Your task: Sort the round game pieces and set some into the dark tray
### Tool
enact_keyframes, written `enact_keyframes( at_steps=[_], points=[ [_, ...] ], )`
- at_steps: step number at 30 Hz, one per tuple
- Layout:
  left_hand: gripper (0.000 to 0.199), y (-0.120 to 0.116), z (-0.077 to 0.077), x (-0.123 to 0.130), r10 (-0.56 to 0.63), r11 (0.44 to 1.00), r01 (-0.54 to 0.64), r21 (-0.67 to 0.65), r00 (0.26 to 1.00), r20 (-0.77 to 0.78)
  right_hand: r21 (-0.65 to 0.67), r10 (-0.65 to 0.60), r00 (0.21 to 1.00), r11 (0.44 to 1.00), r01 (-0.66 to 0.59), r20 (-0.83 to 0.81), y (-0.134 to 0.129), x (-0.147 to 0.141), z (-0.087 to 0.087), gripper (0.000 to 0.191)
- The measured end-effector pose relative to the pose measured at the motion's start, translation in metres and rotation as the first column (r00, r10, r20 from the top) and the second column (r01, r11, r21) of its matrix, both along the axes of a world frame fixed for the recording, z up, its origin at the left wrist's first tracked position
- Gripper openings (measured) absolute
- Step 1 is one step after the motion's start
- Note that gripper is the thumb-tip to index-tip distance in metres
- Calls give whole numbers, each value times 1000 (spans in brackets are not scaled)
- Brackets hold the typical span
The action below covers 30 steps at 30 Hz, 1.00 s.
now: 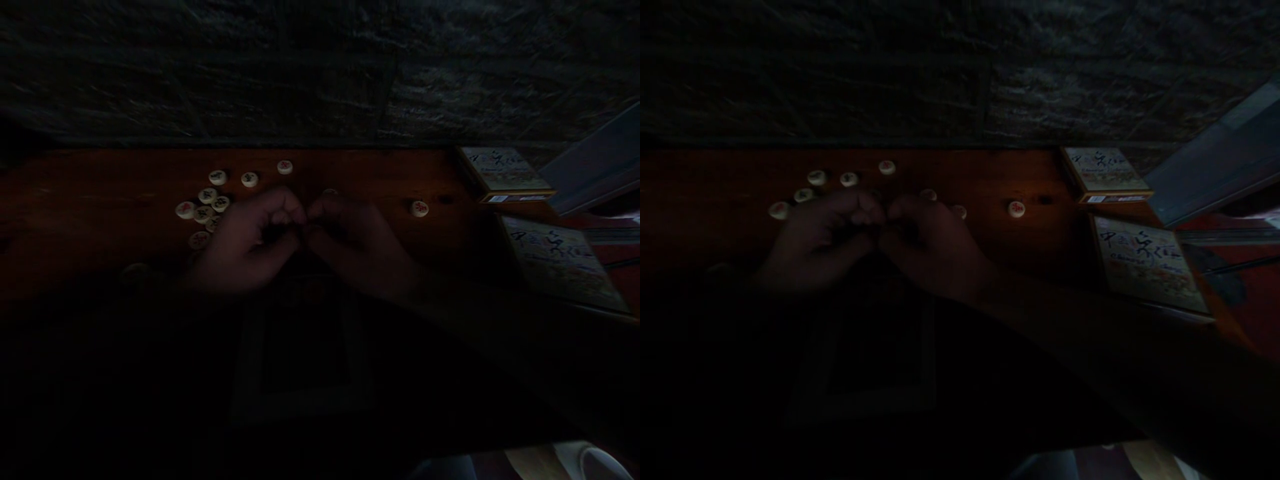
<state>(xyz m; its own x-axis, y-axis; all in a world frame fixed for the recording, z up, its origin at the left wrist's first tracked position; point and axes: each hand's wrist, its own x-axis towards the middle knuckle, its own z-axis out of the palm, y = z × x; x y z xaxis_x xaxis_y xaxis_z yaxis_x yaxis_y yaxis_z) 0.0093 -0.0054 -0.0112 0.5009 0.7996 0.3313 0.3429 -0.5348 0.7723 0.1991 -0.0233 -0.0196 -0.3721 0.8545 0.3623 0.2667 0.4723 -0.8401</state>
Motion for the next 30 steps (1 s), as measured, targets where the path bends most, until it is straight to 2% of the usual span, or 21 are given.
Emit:
enact_keyframes(
  at_steps=[17, 23, 26, 30],
  points=[
    [12, -1, 1, -1, -14, 1000, 14, -20, 1000, -14, -43, -13, 1000, 999, 13, 4, -1, 0, 1, 12],
    [11, -2, -1, 1, 7, 999, -4, -50, 998, 59, -40, -9, 999, 999, 8, -40, -3, -1, 2, 12],
    [9, -4, 0, 1, 56, 992, -38, -121, 988, 146, -83, -42, 991, 996, 31, -130, -5, -2, 1, 12],
    [6, -7, 2, 2, 90, 982, -34, -185, 949, 301, -173, -133, 951, 981, 86, -281, -7, -3, -2, 24]
  ],
)
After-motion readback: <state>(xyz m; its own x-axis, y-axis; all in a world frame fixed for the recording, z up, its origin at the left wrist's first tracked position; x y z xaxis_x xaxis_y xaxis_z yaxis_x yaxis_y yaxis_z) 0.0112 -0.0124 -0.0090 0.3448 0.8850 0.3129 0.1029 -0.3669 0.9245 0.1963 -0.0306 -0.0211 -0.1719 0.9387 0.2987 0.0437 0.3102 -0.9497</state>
